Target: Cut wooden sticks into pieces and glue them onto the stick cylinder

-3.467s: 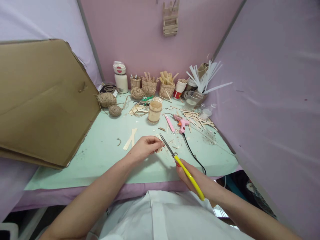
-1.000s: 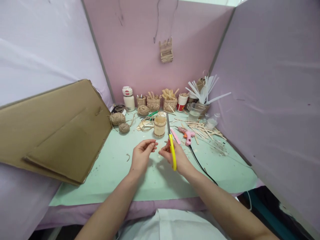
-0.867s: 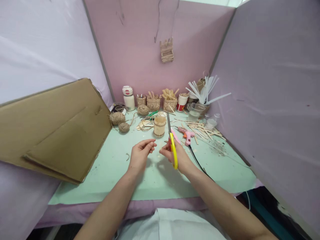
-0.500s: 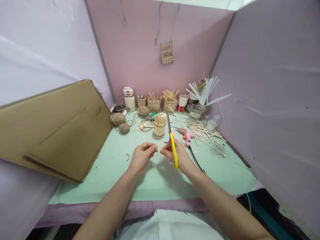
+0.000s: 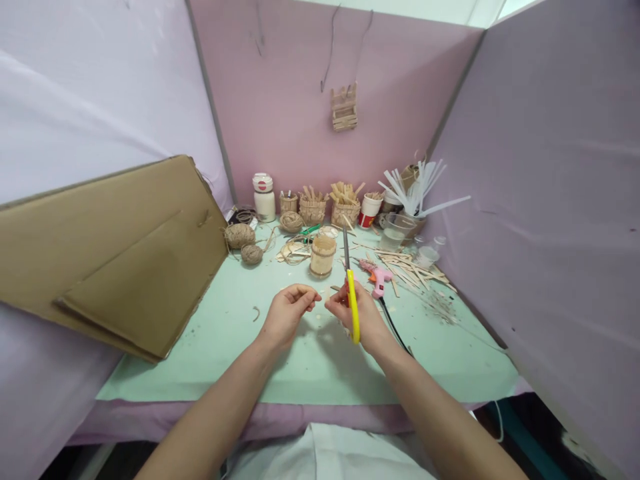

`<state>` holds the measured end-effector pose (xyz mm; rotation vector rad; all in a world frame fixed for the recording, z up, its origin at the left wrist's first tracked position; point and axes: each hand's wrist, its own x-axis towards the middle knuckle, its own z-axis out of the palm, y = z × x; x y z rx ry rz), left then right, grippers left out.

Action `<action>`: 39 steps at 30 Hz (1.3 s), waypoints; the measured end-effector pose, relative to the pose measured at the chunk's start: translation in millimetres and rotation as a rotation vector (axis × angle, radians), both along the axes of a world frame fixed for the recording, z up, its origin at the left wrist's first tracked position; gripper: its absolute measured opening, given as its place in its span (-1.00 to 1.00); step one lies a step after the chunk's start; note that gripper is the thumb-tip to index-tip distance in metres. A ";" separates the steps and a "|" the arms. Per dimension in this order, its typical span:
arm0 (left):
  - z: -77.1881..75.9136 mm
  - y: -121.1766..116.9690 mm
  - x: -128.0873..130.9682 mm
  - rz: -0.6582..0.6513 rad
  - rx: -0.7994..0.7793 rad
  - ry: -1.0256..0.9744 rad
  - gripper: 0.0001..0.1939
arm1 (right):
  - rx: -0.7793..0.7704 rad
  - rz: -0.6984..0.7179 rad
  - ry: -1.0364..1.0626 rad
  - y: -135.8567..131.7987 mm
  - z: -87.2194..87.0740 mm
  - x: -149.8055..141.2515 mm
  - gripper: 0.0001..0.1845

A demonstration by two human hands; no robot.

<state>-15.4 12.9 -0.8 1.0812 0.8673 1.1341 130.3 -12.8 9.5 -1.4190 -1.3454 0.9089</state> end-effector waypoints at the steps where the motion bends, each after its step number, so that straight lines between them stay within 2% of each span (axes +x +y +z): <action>1: 0.0 0.3 -0.3 0.000 -0.015 -0.011 -0.77 | -0.014 0.001 0.012 -1.1 -0.7 0.4 -0.73; 6: -0.3 0.1 -0.2 -0.009 -0.106 -0.064 -0.73 | -0.049 0.012 0.065 -7.1 -3.9 1.1 -0.72; 15: -0.3 -0.6 2.0 0.027 -0.125 -0.079 -0.76 | -0.007 0.003 0.086 -12.5 2.7 1.8 -0.72; 22: -3.9 -2.9 3.4 -0.026 0.012 -0.011 -0.76 | 0.031 0.013 0.082 -10.5 -3.2 -3.0 -0.71; 25: -4.4 -2.2 1.7 0.025 0.090 0.012 -0.71 | 0.032 -0.020 0.005 -9.2 -12.1 1.3 -0.72; 28: -2.6 -0.1 -1.4 0.125 0.164 0.074 -0.67 | -0.060 0.007 -0.100 -10.9 -21.3 5.7 -0.75; 30: -0.9 1.3 -3.8 0.132 0.216 0.120 -0.66 | -0.138 0.046 -0.180 -13.5 -25.9 4.8 -0.78; 33: 0.2 3.3 -7.4 0.132 0.270 0.177 -0.64 | -0.161 0.063 -0.289 -16.7 -29.6 -2.0 -0.81; 36: -0.9 5.4 -10.3 0.138 0.277 0.198 -0.72 | -0.152 0.063 -0.326 -17.3 -30.2 -8.1 -0.79; 39: -1.0 6.1 -11.2 0.208 0.288 0.192 -0.86 | -0.183 0.082 -0.325 -17.2 -28.7 -8.0 -0.75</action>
